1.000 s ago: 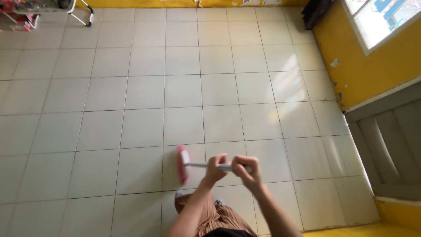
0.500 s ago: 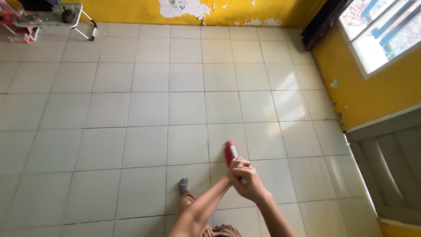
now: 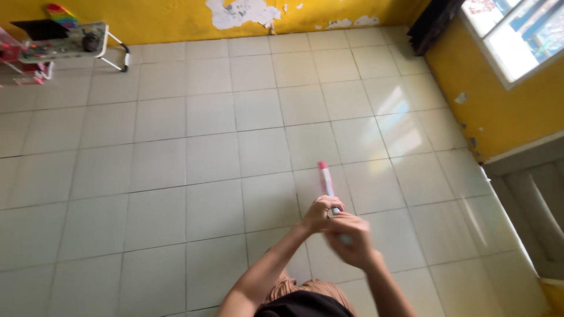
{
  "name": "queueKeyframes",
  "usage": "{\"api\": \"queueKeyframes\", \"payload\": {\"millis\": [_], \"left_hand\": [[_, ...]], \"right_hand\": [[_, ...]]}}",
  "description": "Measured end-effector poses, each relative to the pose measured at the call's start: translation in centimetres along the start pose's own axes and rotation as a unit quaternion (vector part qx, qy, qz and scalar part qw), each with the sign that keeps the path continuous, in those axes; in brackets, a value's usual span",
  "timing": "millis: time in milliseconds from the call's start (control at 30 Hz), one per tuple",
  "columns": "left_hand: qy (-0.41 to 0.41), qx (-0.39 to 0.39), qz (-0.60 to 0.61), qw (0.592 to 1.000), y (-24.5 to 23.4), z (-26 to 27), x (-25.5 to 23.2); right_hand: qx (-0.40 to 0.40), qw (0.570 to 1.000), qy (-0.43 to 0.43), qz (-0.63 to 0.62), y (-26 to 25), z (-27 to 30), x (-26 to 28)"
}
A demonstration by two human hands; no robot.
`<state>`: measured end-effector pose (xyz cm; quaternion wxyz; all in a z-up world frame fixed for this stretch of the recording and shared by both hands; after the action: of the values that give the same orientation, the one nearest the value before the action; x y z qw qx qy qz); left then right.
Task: Sweeping a tiled floor using a broom.
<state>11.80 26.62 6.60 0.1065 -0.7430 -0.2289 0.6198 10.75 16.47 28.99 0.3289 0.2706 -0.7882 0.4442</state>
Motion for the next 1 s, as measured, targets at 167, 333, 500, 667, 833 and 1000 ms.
{"api": "queueKeyframes", "payload": {"millis": [167,333,500,667,833,1000], "left_hand": [[-0.027,-0.038,0.057,0.997,-7.2,4.3,-6.1],[-0.104,-0.165,0.071,0.978,-11.5,9.4,0.3],[-0.315,-0.314,-0.032,0.895,-14.9,16.5,13.2],[-0.329,-0.325,-0.041,0.886,-15.1,14.2,14.7],[-0.244,-0.284,0.074,0.924,-13.1,5.0,12.6],[-0.175,-0.137,0.171,0.96,-8.8,-5.7,11.3]], "right_hand": [[-0.033,0.981,-0.078,-0.173,-1.2,-1.9,1.5],[-0.017,0.939,0.023,-0.344,6.6,-4.2,-6.2],[0.064,0.915,0.152,-0.368,17.4,-7.4,-13.1],[0.104,0.917,0.142,-0.358,18.4,-8.5,-16.5],[0.078,0.96,0.209,-0.17,9.9,-12.6,-13.0],[0.013,0.982,0.181,-0.057,3.9,-14.7,-12.9]]}}
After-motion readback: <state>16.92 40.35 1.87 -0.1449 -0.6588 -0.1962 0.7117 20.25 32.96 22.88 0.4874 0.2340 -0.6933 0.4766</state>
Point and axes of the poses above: each hand's wrist, its own z-axis away from the middle knuckle, its own y-axis out of the palm, x = y × z, the point moved 5 cm from there along -z, towards the middle knuckle, and after that the axes turned 7 degrees about x, right-handed, at the moved point
